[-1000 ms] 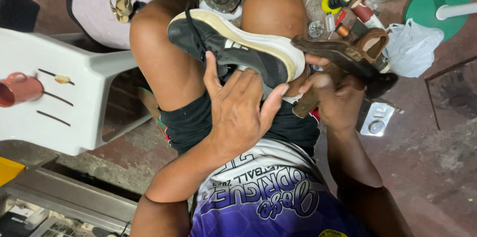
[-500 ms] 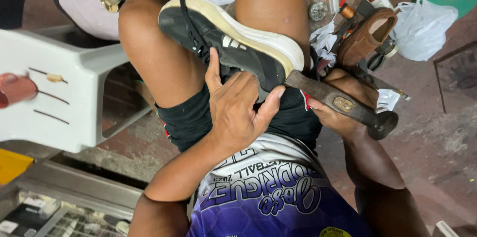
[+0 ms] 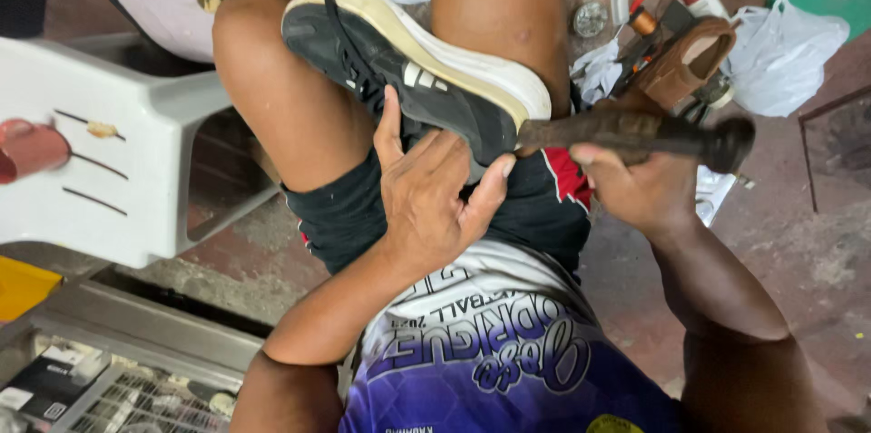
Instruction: The person repairs a black sneaker by scraping the sole with a red tool, hammering the sole edge with a hammer, applying glue to the heel, and attaching a white rubber strip to the side of the shoe.
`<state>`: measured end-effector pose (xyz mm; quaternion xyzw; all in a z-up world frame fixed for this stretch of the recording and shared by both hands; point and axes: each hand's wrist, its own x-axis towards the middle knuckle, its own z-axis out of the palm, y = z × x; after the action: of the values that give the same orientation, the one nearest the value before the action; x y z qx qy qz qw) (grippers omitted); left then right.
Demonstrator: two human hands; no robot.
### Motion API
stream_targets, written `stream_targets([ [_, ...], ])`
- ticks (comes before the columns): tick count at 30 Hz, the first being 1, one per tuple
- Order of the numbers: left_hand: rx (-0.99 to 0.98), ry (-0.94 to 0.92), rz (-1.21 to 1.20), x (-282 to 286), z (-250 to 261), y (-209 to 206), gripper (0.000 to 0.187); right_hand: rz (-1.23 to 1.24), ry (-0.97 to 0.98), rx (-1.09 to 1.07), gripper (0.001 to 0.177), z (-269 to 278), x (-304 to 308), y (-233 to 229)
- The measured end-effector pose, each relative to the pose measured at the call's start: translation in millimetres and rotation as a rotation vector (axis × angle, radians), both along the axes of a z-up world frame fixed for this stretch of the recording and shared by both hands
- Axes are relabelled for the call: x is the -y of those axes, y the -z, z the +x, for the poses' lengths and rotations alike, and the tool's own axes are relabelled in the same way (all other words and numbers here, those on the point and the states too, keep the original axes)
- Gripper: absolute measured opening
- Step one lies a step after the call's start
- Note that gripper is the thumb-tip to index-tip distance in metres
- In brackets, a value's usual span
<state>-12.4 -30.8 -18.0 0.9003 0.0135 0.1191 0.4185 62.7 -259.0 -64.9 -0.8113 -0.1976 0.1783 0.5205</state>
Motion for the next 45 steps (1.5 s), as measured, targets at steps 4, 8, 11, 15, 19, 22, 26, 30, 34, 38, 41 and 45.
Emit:
stream_targets([
  [4,0.024,-0.013,0.016,-0.6,-5.7,-0.5,0.021,0.248,0.099,-0.176,0.028,-13.2,2.6,4.1],
  [8,-0.182,-0.018,0.035,8.8,-22.8,-2.0,0.022,0.265,-0.043,0.108,0.04,-14.4,12.4,-6.3],
  [11,-0.098,-0.038,-0.024,13.2,-25.4,-0.3,0.026,0.159,-0.097,0.349,0.049,-5.8,14.2,-7.2],
  [15,-0.135,-0.014,-0.026,12.2,-28.5,8.6,0.029,0.058,-0.224,0.378,0.05,-2.0,19.6,-1.4],
  [19,-0.124,0.01,-0.039,10.0,-31.0,15.7,0.028,0.069,-0.387,0.522,0.042,13.7,10.3,-3.3],
  [22,-0.112,0.018,-0.06,9.6,-30.2,18.6,0.026,0.069,-0.518,0.781,0.043,26.1,-2.1,-12.5],
  [26,-0.1,0.038,-0.062,7.6,-30.3,20.9,0.024,-0.081,-0.652,0.975,0.043,36.2,-7.0,-28.6],
  [30,-0.097,0.026,-0.075,5.0,-30.2,24.5,0.026,-0.078,-0.578,0.576,0.035,34.0,-15.7,-24.7],
  [34,-0.085,0.01,-0.071,7.1,-28.0,24.7,0.027,-0.076,-0.32,0.245,0.029,4.4,-4.6,-21.8],
  [38,-0.134,-0.007,-0.111,9.6,-31.3,17.1,0.025,-0.084,-0.191,0.097,0.031,-12.9,8.5,-6.0],
  [41,-0.154,-0.024,-0.171,12.6,-36.0,12.4,0.029,0.023,-0.131,0.033,0.032,-16.6,16.7,-1.2],
  [45,-0.168,-0.027,-0.202,13.3,-41.7,19.4,0.025,0.039,-0.149,0.073,0.035,-20.7,19.4,-7.9],
])
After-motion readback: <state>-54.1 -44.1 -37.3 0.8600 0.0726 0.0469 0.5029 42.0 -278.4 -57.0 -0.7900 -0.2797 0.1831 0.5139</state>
